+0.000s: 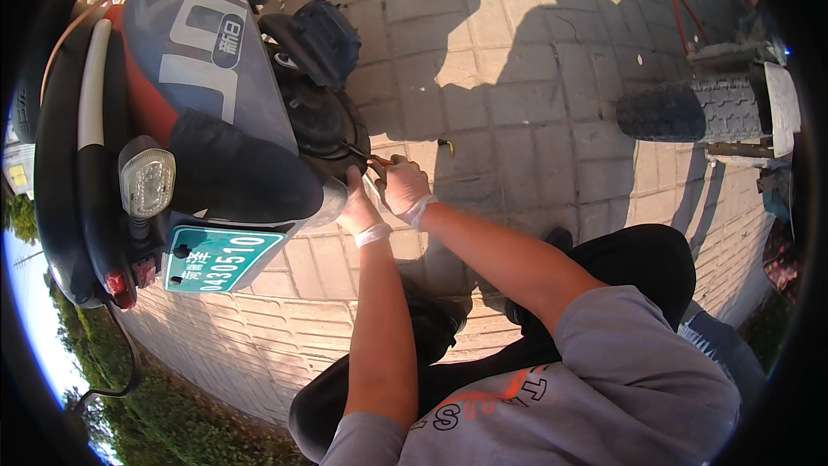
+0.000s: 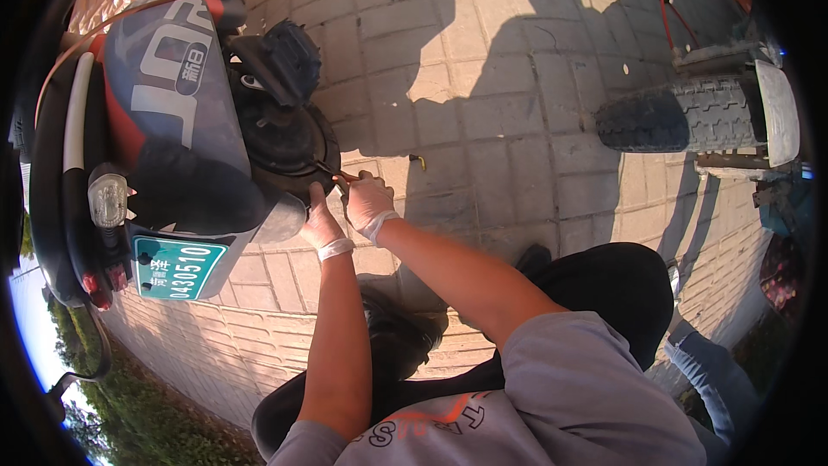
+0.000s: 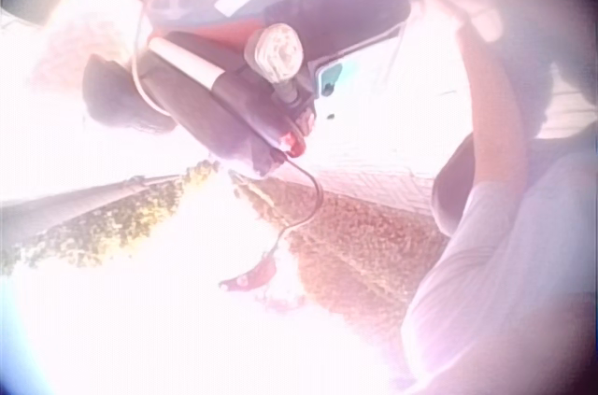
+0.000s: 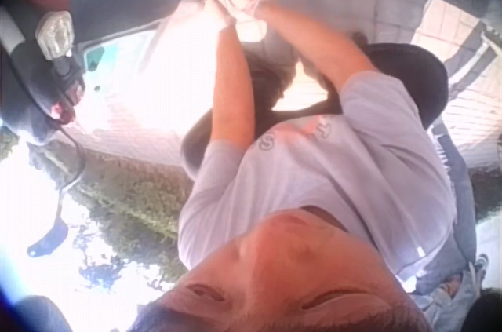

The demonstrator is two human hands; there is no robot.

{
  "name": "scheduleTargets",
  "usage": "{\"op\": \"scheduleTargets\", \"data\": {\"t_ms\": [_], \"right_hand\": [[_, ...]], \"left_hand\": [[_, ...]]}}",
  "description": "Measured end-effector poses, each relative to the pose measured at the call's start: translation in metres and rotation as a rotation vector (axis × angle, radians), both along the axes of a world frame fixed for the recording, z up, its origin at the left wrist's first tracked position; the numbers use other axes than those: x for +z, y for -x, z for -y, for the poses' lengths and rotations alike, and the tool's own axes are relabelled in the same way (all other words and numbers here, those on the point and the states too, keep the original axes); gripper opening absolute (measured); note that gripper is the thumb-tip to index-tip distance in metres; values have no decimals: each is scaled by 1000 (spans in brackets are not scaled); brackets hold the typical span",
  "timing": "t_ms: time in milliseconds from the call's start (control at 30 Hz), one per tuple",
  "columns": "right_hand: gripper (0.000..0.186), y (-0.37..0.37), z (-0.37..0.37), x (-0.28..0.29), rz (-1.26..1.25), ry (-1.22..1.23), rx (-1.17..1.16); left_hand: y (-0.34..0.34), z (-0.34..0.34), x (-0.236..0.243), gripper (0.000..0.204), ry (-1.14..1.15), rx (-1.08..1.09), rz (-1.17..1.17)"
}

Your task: The person inflates an electric scooter tire using a pressure gauge and hose, then retrieves a tire repair tool and repeatedly works on the tire surface near the valve area. The person handles the scooter, hose, gauge, and tool while standing and crouching beside the vehicle.

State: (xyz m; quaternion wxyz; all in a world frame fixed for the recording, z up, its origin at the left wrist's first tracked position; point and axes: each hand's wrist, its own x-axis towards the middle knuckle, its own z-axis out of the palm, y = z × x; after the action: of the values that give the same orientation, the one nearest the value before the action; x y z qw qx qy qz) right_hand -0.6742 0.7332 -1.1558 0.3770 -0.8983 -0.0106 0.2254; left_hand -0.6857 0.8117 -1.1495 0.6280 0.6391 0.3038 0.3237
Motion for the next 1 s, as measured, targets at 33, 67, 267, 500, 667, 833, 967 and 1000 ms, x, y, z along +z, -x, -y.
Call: {"op": "scheduleTargets", "data": {"t_ms": [33, 67, 267, 500, 667, 833, 967, 1000], "right_hand": [[34, 3, -5, 1, -12, -30, -19], [34, 6, -9, 2, -23, -57, -54], [42, 15, -10, 12, -13, 53, -53], [29, 6, -7, 10, -92, 149, 61], [31, 8, -16, 1, 1, -34, -172], [32, 9, -14, -1, -28, -143, -197], [32, 6, -15, 0, -115, -130, -205], [33, 6, -16, 1, -113, -127, -213]], "left_hand": [[0, -1, 1, 38, 27, -14, 0], [1, -1, 2, 37, 72, -31, 2], [19, -20, -20, 32, 174, -127, -178], [51, -27, 55, 60, 210, -865, -950], [91, 9, 242, 62, -114, -1600, -1012], [83, 37, 294, 60, -106, -1804, -832], [82, 35, 282, 59, -835, -1911, -654], [81, 32, 279, 59, -766, -1923, -682]]}}
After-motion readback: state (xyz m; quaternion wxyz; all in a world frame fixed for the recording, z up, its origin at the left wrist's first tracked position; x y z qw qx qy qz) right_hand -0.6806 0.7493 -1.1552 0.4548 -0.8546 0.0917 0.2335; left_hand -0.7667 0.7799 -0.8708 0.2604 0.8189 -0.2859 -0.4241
